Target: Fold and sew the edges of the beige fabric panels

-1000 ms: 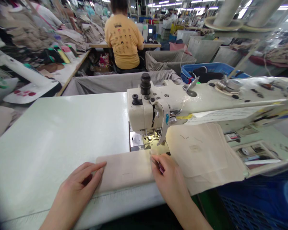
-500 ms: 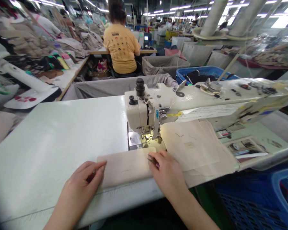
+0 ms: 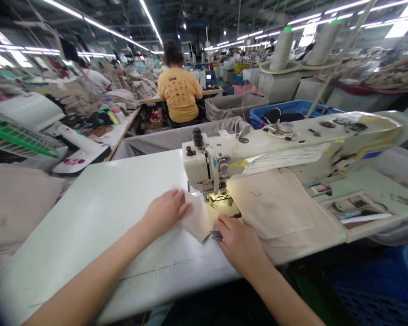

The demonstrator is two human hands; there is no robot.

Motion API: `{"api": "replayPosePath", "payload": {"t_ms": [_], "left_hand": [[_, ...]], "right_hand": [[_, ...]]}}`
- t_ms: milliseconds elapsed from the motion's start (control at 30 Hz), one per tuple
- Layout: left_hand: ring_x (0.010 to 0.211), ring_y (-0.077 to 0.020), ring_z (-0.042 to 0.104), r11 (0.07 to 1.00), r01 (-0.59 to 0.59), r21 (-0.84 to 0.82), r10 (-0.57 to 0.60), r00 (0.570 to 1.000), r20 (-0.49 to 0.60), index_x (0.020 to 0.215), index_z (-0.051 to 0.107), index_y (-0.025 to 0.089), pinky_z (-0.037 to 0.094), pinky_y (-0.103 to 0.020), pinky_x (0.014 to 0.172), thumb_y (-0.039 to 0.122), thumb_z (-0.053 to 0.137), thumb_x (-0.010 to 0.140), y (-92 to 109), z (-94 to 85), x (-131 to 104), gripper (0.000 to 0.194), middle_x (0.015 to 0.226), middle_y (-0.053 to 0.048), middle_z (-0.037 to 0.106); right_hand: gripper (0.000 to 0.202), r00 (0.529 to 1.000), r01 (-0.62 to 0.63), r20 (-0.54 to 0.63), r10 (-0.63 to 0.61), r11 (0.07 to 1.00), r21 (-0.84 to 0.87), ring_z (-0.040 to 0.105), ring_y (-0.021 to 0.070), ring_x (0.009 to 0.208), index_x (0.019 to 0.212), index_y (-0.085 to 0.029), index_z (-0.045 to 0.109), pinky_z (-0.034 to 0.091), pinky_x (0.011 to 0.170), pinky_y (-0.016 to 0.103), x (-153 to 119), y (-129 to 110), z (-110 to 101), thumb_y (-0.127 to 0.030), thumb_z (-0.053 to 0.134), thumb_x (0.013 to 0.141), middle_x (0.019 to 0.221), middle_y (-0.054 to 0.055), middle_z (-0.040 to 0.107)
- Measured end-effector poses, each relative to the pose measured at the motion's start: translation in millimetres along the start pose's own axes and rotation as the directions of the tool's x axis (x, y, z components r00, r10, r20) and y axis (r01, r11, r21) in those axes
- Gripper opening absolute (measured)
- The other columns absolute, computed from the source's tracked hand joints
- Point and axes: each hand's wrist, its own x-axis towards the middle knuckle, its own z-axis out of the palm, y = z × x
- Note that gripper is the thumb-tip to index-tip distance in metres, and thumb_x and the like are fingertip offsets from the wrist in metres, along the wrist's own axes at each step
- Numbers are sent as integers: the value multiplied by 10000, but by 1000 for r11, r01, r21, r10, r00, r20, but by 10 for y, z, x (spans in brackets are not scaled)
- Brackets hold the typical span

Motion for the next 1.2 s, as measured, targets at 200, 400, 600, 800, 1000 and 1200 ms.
{"api": "replayPosePath", "payload": {"t_ms": [200,400,600,800,1000,1200], "left_hand": [[1358,-322,430,976,-202,-77,201,979,-21,1231,565,162,327,-522,1122,380,481,991,69,136,422,335,1396,-165,532],[1359,-288,426,927,-349,-141,343,937,-66,1307,559,206,296,-482,1150,385,465,994,-70,202,588,372,1414,-118,539],[1363,-280,416,910,-378,-171,370,926,-78,1347,548,231,278,-491,1164,378,478,984,-79,219,640,398,1442,-103,525],[1325,-279,455,912,-369,-177,358,929,-92,1293,580,211,287,-481,1160,384,491,982,-89,232,645,366,1400,-112,554],[1312,-288,465,920,-360,-155,349,932,-95,1266,589,200,298,-487,1148,376,481,982,-88,258,648,351,1343,-122,587],[1352,-290,429,914,-369,-169,356,929,-100,1309,576,213,274,-498,1162,393,477,983,-105,284,670,385,1401,-117,556]], "right_hand": [[198,999,-23,-23,24,1000,18,696,204,923,1046,-192,662,557,709,270,8,-193,60,-122,593,875,1209,99,688],[165,997,-59,-52,62,996,66,704,205,906,1050,-195,658,554,682,268,53,-201,86,-166,595,901,1129,88,697],[175,994,-82,-63,87,994,79,694,204,925,1064,-207,652,551,695,270,62,-198,95,-178,591,903,1146,87,688],[182,995,-93,-35,96,993,66,691,214,932,1074,-196,644,549,704,287,68,-195,107,-167,572,910,1147,86,690],[205,994,-90,-53,93,994,66,693,210,924,1079,-202,651,535,691,272,61,-185,135,-151,574,897,1131,78,697],[184,992,-93,-78,100,992,90,688,196,910,1049,-209,653,523,712,265,68,-175,134,-149,575,894,1109,71,697]]}}
